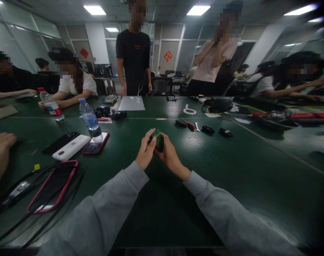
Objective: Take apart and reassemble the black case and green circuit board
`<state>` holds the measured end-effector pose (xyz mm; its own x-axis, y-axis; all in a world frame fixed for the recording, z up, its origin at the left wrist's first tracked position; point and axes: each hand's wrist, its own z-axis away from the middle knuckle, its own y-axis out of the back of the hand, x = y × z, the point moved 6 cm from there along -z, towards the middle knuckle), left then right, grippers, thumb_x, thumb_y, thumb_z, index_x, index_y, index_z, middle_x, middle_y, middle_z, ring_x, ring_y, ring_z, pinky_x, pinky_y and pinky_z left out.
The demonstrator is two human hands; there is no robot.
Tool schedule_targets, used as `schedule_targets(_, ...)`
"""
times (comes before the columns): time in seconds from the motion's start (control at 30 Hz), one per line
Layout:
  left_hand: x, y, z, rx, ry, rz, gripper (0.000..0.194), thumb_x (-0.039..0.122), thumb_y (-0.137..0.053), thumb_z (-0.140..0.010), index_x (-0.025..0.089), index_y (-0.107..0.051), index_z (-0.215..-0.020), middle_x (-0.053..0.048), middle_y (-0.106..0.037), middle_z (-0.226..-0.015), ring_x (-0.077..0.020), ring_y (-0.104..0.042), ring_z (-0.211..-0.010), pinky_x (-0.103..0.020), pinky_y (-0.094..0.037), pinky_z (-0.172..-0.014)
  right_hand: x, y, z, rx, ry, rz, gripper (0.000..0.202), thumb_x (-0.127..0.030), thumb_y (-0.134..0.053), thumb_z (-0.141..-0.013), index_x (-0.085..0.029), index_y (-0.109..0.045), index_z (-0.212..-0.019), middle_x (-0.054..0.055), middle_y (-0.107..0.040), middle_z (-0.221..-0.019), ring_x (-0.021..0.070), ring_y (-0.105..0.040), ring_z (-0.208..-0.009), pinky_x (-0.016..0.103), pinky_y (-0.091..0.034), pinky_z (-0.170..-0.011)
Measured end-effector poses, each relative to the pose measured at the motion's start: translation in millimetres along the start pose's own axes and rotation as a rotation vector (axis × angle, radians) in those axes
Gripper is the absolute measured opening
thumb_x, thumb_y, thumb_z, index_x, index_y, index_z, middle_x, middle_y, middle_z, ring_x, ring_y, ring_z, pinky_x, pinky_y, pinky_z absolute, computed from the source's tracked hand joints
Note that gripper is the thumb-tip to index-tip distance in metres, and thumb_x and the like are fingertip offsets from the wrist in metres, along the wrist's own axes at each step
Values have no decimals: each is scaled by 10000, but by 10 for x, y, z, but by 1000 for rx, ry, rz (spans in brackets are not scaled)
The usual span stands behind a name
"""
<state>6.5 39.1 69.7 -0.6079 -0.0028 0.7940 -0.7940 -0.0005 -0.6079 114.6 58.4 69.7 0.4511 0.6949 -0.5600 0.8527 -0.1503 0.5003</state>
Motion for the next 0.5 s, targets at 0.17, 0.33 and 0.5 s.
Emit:
schedule_targets(0.17, 153, -58, 31, -69, -129, -49, 335, 216, -566, -810, 246, -592, -1143, -52, -559, -1239, -250, -436, -1227, -356, -368, -1019, 72, 15, -39, 26, -132, -167, 663, -279, -669, -710, -204, -342, -1283, 97, -501, -1207, 223, -524, -1071, 398, -423, -939)
schedule_targets(0.33, 142, 36, -16, -24, -176, -134, 387, 292, -556, -816, 264, -545, -1201, -70, -574, -1185, -255, -492, -1163, -382, -366, -997, 165, 28, -116, -7, -326, -608, 623, -331, -696, -684, -183, -405, -1214, 92, -567, -1127, 209, -568, -1022, 389, -460, -915)
schedule_targets(0.5, 176, 76, -1, -46, -421, -397, 419, 397, -505, -828, 241, -515, -1217, -79, -447, -1330, -254, -337, -1283, -395, -205, -1087, 232, -32, -82, -238, -504, -940, 443, -398, -634, -746, -160, -509, -1099, 99, -602, -1082, 216, -600, -977, 385, -496, -863)
